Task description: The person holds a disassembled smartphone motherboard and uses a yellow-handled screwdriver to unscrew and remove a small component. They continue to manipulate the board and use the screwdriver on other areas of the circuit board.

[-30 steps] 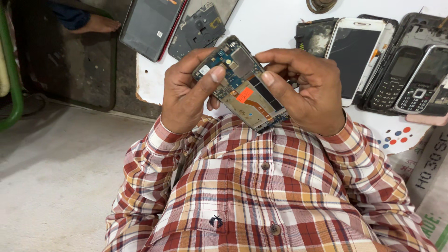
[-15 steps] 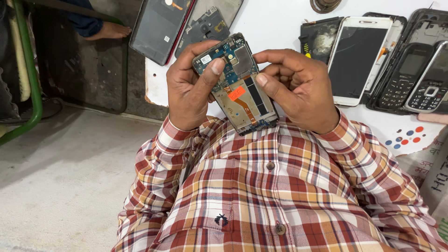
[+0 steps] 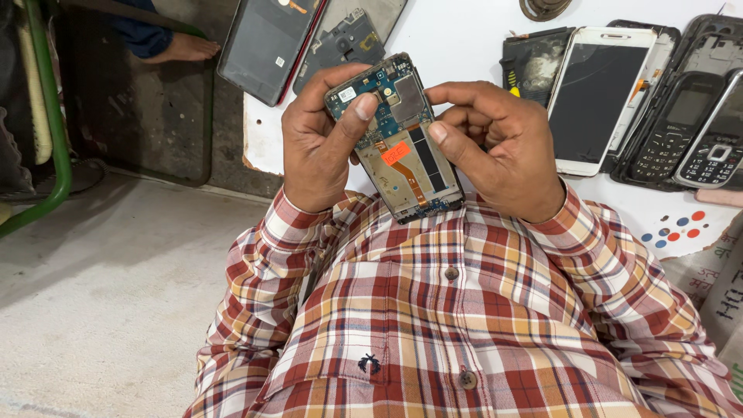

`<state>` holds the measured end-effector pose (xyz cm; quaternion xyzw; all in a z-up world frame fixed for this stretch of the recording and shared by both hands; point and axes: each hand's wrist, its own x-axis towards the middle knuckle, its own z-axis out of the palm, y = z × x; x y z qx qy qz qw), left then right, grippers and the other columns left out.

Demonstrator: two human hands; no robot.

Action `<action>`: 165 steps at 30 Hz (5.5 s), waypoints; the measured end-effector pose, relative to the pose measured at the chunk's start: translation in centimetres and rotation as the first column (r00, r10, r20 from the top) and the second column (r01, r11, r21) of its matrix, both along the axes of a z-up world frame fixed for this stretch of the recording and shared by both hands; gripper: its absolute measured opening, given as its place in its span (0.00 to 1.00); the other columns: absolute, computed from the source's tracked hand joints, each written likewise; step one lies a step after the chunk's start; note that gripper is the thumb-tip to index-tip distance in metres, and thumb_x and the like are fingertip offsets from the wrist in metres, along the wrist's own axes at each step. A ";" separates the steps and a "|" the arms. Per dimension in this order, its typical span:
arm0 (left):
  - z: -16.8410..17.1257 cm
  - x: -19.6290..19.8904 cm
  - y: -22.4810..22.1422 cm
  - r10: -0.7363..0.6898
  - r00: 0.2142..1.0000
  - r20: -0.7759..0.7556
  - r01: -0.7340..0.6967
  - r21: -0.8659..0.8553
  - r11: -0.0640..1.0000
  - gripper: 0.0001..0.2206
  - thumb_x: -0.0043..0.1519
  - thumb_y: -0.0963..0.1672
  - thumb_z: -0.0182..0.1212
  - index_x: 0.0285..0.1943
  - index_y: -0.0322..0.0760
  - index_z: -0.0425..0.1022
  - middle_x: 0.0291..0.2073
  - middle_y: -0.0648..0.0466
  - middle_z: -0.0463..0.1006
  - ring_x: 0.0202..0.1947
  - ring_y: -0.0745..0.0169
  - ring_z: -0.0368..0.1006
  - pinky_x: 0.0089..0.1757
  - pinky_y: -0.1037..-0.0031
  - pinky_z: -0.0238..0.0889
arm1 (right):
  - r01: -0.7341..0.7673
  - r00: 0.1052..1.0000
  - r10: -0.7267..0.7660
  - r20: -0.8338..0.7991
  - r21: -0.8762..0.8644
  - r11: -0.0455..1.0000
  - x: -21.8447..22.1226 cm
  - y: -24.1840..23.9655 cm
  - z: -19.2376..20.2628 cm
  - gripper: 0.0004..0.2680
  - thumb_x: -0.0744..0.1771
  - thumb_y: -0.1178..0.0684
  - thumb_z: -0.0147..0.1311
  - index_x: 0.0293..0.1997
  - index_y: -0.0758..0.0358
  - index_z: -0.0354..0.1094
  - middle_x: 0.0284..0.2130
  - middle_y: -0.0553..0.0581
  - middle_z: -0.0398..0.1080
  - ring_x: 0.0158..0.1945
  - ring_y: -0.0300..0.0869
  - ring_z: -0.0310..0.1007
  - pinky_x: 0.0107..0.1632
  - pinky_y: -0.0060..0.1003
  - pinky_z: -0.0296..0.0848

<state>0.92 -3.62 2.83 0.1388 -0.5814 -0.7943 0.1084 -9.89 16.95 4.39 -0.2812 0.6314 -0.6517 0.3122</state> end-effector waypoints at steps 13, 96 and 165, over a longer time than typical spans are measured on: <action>-0.3 0.2 0.6 -0.025 1.000 -0.001 0.025 0.058 0.998 0.17 0.73 0.46 0.64 0.67 0.33 0.70 0.51 0.51 0.81 0.52 0.68 0.78 0.53 0.73 0.76 | 0.017 1.000 -0.017 -0.005 0.008 1.000 0.1 0.1 0.0 0.12 0.73 0.59 0.53 0.63 0.74 0.65 0.39 0.61 0.77 0.40 0.34 0.78 0.41 0.25 0.76; -6.4 -2.7 4.0 -0.163 0.979 0.124 0.162 -0.956 0.244 0.35 0.61 0.54 0.81 0.71 0.35 0.69 0.71 0.47 0.57 0.64 0.43 0.60 0.53 0.58 0.67 | 0.269 0.653 -0.190 -0.733 -0.010 0.963 -3.7 4.4 -3.9 0.26 0.75 0.72 0.53 0.74 0.54 0.34 0.54 0.70 0.67 0.51 0.50 0.78 0.51 0.34 0.82; -6.0 -2.7 4.1 -0.130 0.982 0.140 0.173 -0.941 0.291 0.38 0.58 0.53 0.83 0.72 0.39 0.66 0.66 0.50 0.59 0.59 0.52 0.62 0.56 0.59 0.68 | 0.244 0.567 -0.209 -0.797 -0.080 0.966 -2.9 4.7 -5.8 0.26 0.72 0.72 0.60 0.71 0.62 0.39 0.59 0.70 0.58 0.53 0.52 0.80 0.51 0.37 0.86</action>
